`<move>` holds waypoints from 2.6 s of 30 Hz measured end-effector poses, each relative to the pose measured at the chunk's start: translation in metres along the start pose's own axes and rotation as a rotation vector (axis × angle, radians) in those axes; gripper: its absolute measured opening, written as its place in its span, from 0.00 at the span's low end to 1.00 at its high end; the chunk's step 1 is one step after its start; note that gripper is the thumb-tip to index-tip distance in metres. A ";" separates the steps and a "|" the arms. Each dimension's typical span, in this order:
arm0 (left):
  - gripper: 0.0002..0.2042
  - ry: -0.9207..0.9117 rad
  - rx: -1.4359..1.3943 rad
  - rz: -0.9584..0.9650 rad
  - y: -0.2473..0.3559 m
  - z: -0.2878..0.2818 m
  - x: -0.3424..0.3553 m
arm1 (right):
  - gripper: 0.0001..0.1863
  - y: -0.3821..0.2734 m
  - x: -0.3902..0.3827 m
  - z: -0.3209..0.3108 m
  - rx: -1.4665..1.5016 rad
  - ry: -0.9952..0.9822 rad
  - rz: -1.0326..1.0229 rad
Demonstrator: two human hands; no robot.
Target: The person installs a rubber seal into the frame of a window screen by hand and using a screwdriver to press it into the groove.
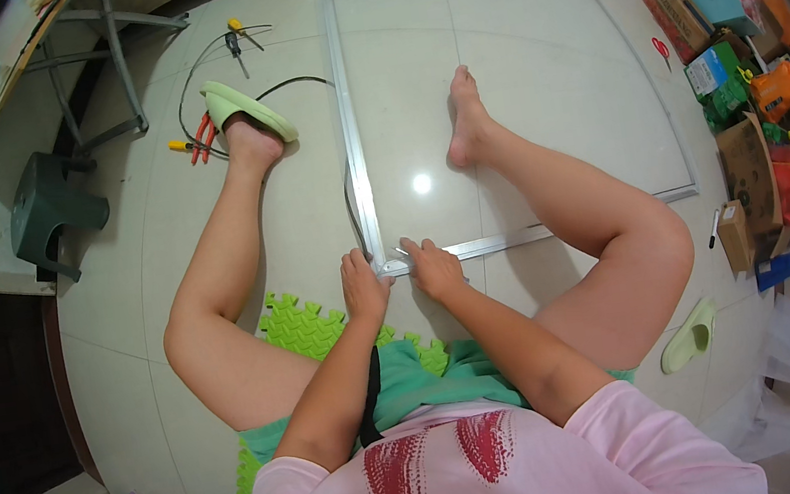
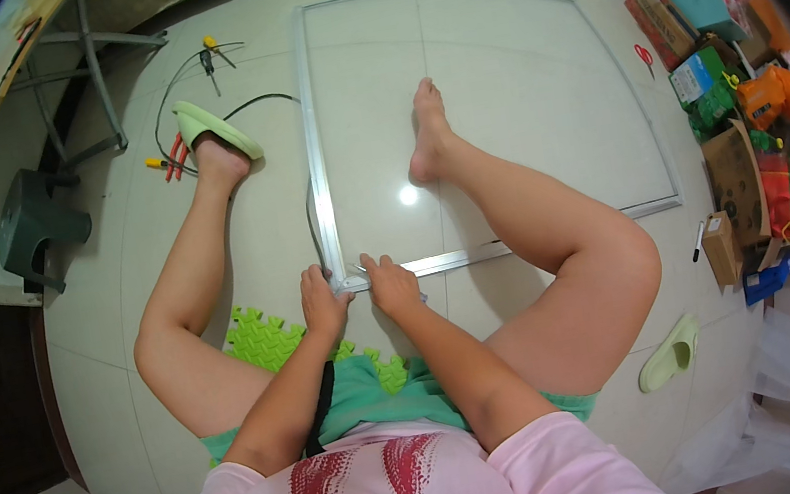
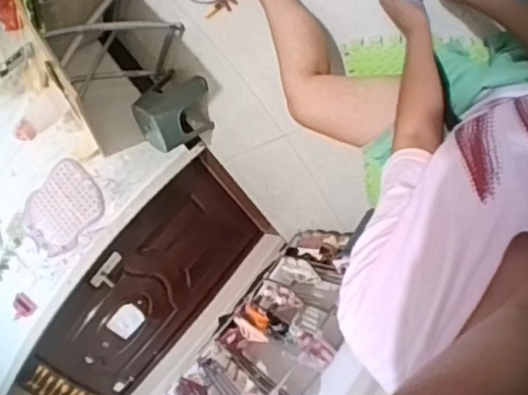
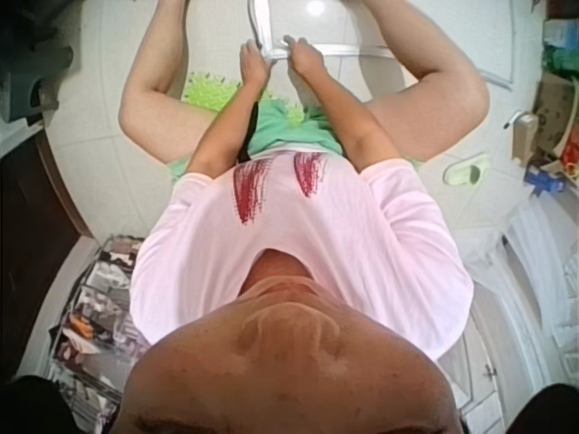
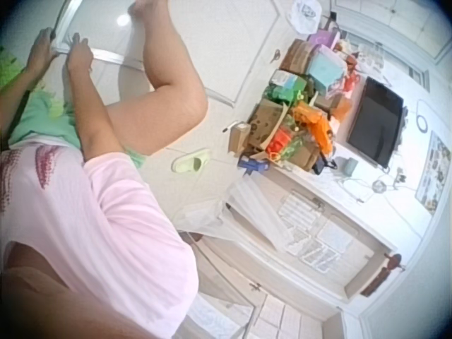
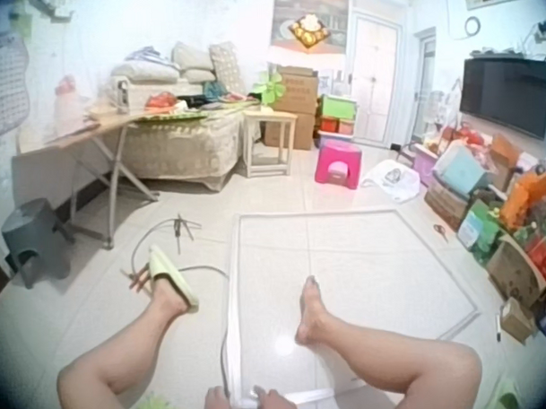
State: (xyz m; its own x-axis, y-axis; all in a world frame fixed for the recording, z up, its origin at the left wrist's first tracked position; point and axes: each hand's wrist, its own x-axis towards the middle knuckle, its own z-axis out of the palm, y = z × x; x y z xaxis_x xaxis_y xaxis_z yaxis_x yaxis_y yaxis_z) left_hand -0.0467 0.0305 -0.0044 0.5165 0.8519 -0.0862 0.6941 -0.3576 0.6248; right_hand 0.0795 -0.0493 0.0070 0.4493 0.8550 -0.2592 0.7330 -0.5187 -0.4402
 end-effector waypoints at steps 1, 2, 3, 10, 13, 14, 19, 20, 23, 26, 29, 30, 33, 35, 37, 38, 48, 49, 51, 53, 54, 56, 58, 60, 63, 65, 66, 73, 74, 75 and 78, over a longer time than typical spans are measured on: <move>0.30 -0.001 0.000 -0.002 0.000 0.000 0.001 | 0.28 -0.001 0.001 0.001 0.000 -0.003 0.000; 0.27 0.054 -0.064 0.020 -0.001 0.000 0.001 | 0.30 -0.002 0.002 0.002 -0.045 -0.019 0.000; 0.25 0.110 -0.128 0.041 -0.001 0.000 0.002 | 0.32 -0.002 0.003 0.003 -0.089 -0.035 -0.001; 0.16 -0.016 -0.598 -0.630 -0.011 0.015 0.008 | 0.31 -0.012 0.000 0.007 -0.086 -0.032 0.010; 0.17 0.042 -0.723 -0.683 -0.023 0.024 0.004 | 0.30 -0.014 0.000 0.012 -0.119 -0.009 0.008; 0.17 0.038 -0.728 -0.683 -0.024 0.026 0.005 | 0.30 -0.012 0.001 0.012 -0.105 -0.007 0.019; 0.16 0.007 -0.429 -0.661 -0.037 0.026 0.007 | 0.29 -0.013 0.003 0.006 -0.037 -0.041 0.024; 0.16 0.029 -0.375 -0.635 -0.040 0.024 0.006 | 0.29 -0.016 0.003 0.003 -0.033 -0.053 0.018; 0.16 0.065 -0.263 -0.592 -0.044 0.021 0.003 | 0.25 -0.023 0.006 -0.004 0.027 -0.070 0.012; 0.16 0.078 -0.241 -0.559 -0.037 0.016 -0.001 | 0.21 -0.026 0.020 -0.010 0.127 -0.112 0.108; 0.16 0.046 -0.267 -0.566 -0.035 0.012 -0.002 | 0.21 -0.027 0.038 -0.007 0.385 -0.054 0.174; 0.16 0.039 -0.318 -0.583 -0.035 0.011 -0.002 | 0.23 -0.030 0.043 -0.008 0.452 -0.021 0.198; 0.15 0.001 -0.457 -0.657 -0.033 0.005 -0.003 | 0.26 -0.036 0.058 -0.013 0.467 0.011 0.194; 0.14 -0.025 -0.545 -0.712 -0.037 0.005 -0.004 | 0.27 -0.033 0.060 -0.007 0.351 -0.031 0.146; 0.16 -0.001 -0.799 -0.696 -0.045 0.004 -0.006 | 0.29 -0.033 0.055 -0.001 0.237 -0.076 0.095; 0.16 0.000 -0.796 -0.710 -0.048 0.002 -0.007 | 0.30 -0.036 0.050 0.001 0.172 -0.115 0.095; 0.11 0.033 -0.918 -0.624 -0.049 -0.011 0.009 | 0.31 -0.023 0.034 0.015 0.214 -0.037 -0.038; 0.11 0.029 -0.916 -0.621 -0.048 -0.011 0.012 | 0.31 -0.022 0.034 0.014 0.216 -0.034 -0.034; 0.11 0.373 -0.842 -0.498 -0.047 -0.011 0.017 | 0.32 -0.020 0.035 0.013 0.279 -0.099 0.001; 0.11 0.368 -0.978 -0.420 -0.010 -0.028 0.025 | 0.29 -0.017 0.035 0.006 0.296 -0.116 0.033; 0.12 0.381 -1.128 -0.345 0.005 -0.034 0.026 | 0.27 -0.017 0.034 0.005 0.296 -0.137 0.049; 0.11 0.312 -1.140 -0.293 0.002 -0.024 0.027 | 0.23 -0.017 0.037 0.009 0.421 -0.100 0.070; 0.07 -0.037 -1.081 -0.457 -0.012 -0.005 0.028 | 0.19 -0.011 0.043 0.014 0.540 -0.059 0.094; 0.07 -0.041 -0.934 -0.552 -0.012 0.004 0.022 | 0.15 0.001 0.049 0.018 1.088 -0.083 0.357; 0.08 -0.028 -0.540 -0.424 -0.014 0.002 0.015 | 0.15 -0.009 0.050 0.014 1.088 -0.112 0.318; 0.08 -0.041 -0.528 -0.409 -0.014 0.001 0.017 | 0.14 -0.014 0.057 0.015 1.041 -0.056 0.200; 0.08 -0.034 -0.525 -0.407 -0.014 0.000 0.016 | 0.13 -0.017 0.061 0.015 0.991 -0.079 0.187; 0.08 -0.241 -0.388 -0.369 -0.012 -0.012 0.027 | 0.11 -0.040 0.097 0.015 0.999 -0.037 0.092; 0.08 -0.227 -0.388 -0.367 -0.025 -0.013 0.033 | 0.10 -0.050 0.098 0.008 1.068 -0.056 0.060; 0.07 -0.145 -0.628 -0.422 -0.041 -0.013 0.042 | 0.09 -0.057 0.097 0.001 1.060 -0.036 -0.014; 0.13 -0.174 -1.201 -0.683 -0.025 -0.045 0.087 | 0.09 -0.045 0.094 0.000 1.116 -0.123 -0.063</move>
State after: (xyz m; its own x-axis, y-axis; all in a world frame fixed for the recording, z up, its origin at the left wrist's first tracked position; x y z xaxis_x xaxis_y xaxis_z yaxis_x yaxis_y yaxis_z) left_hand -0.0414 0.1306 0.0072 0.3707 0.6328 -0.6798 0.0268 0.7243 0.6889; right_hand 0.0890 0.0547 0.0021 0.3290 0.9063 -0.2652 -0.1424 -0.2300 -0.9627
